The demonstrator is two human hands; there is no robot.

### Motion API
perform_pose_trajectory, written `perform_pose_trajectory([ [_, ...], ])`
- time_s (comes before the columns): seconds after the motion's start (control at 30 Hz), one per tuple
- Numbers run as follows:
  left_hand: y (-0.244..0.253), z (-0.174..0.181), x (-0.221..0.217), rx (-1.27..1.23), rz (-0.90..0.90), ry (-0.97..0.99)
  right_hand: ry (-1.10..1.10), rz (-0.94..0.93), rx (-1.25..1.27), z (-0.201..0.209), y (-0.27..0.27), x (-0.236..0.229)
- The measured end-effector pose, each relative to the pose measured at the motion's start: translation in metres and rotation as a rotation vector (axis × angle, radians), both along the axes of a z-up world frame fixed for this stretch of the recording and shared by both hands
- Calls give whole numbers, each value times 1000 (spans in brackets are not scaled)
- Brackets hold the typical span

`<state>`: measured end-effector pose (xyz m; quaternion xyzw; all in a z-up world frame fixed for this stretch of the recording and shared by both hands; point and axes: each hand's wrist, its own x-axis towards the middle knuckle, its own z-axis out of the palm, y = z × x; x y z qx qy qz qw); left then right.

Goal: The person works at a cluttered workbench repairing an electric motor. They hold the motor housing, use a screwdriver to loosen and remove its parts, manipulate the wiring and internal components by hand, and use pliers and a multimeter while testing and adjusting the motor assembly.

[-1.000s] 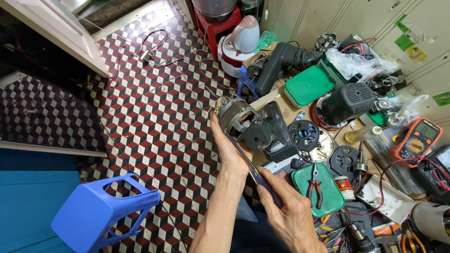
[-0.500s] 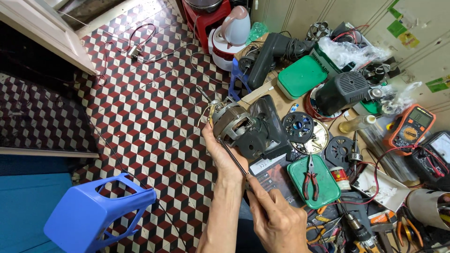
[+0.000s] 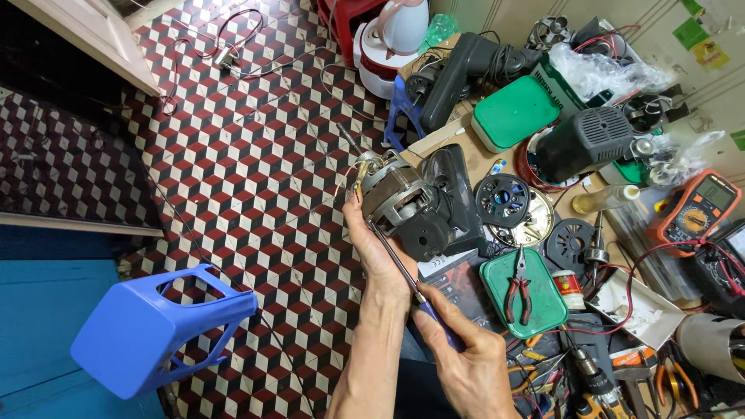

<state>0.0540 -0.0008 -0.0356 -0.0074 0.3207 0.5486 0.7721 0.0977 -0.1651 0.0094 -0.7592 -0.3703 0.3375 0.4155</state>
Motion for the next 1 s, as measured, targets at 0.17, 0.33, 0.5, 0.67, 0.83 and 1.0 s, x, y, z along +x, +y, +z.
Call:
perform_pose_trajectory([
  [0.17, -1, 1, 1, 44, -39, -19, 364, -106, -15, -12, 0, 1],
  [0.33, -3, 6, -5, 15, -51, 13, 328, -133, -42, -15, -1, -6],
  [0.5, 1, 4, -18, 73, -50, 74, 146, -36, -47, 10, 7, -1],
  [0.67, 9, 1, -38, 45, -59, 131, -108, 306, 462, 4, -17, 21],
  [0.83, 6, 8, -46, 20, 9, 76, 450, -165, -224, 1, 7, 41],
  [1.0, 0, 1, -46, 56, -39, 16, 552, -76, -244, -7, 32, 41],
])
